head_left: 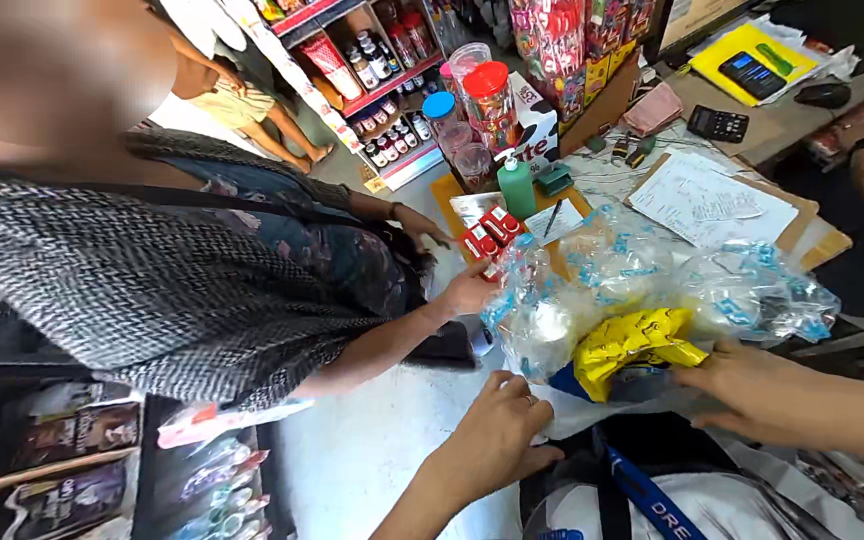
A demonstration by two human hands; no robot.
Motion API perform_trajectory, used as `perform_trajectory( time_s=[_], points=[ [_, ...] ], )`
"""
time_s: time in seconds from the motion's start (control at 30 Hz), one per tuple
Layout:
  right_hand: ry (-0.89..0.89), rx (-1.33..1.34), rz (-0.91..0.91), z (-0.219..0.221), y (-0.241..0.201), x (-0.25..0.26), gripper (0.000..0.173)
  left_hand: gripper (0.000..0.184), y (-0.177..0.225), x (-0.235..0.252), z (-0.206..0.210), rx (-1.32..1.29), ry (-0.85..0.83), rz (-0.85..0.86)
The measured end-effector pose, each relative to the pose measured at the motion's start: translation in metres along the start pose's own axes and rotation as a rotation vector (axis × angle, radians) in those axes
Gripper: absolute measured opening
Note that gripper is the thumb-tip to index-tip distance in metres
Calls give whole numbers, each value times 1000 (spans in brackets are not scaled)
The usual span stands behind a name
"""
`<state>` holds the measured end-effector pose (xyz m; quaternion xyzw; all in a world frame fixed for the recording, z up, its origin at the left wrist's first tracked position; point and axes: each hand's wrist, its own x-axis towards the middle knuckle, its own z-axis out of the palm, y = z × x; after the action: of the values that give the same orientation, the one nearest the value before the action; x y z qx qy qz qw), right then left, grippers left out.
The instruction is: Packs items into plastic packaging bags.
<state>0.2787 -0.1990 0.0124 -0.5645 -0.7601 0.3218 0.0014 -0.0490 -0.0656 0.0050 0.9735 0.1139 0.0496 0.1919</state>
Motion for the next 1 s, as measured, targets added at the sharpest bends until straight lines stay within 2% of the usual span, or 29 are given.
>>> perform_trajectory(
  time_s=[0.1, 0.23, 0.33, 0.37, 0.4, 0.47, 0.53, 0.57, 0.6, 0.63, 0.67, 0.7, 0.73, 0.77, 0.8, 0.83, 0.87, 0.93, 1.0],
  points=[
    [63, 94, -37, -6, 18, -25, 48, 38, -15, -6, -2, -68, -27, -67],
    [147, 245, 51, -46, 37, -61, 39, 34, -39, -8, 2, 22, -228, -389],
    [548, 487, 271, -67, 49, -69, 33, 21, -59, -9, 23, 99, -44, -441],
    [692, 594, 371, -72, 49, -56, 31, 21, -63, -9, 27, 96, 30, -436],
    [752, 641, 429, -73, 62, -42, 33, 23, -65, -9, 29, 73, 91, -425],
    [663, 593, 459, -63, 95, -13, 36, 27, -65, -8, 33, -15, 183, -410],
    [374, 644, 622, -74, 71, 11, 30, 29, -64, -10, 39, -102, 266, -425],
    [301, 689, 668, -76, 60, 20, 30, 30, -63, -12, 41, -143, 308, -455],
    [296, 722, 590, -69, 61, 23, 30, 30, -60, -15, 43, -156, 352, -492],
    [273, 740, 407, -67, 65, 22, 30, 29, -57, -17, 44, -138, 395, -530],
    [235, 768, 348, -78, 52, 24, 28, 28, -54, -19, 46, -100, 440, -557],
    [209, 838, 522, -101, 15, 30, 26, 27, -50, -20, 49, -70, 477, -579],
    [232, 925, 621, -111, -3, 35, 23, 27, -45, -20, 53, -76, 500, -607],
    [283, 1025, 590, -105, 3, 36, 21, 28, -39, -18, 58, -130, 511, -647],
    [362, 1135, 460, -82, 25, 35, 20, 30, -34, -16, 66, -216, 536, -682],
    [437, 1216, 269, -48, 64, 37, 24, 31, -29, -12, 74, -348, 582, -709],
    [520, 1235, 193, -19, 93, 45, 22, 32, -25, -7, 83, -524, 658, -724],
    [664, 1189, 248, 8, 117, 60, 12, 30, -16, 10, 89, -947, 873, -716],
    [737, 1188, 217, 2, 94, 57, 15, 23, -8, 30, 77, -1287, 1058, -702]
  ],
)
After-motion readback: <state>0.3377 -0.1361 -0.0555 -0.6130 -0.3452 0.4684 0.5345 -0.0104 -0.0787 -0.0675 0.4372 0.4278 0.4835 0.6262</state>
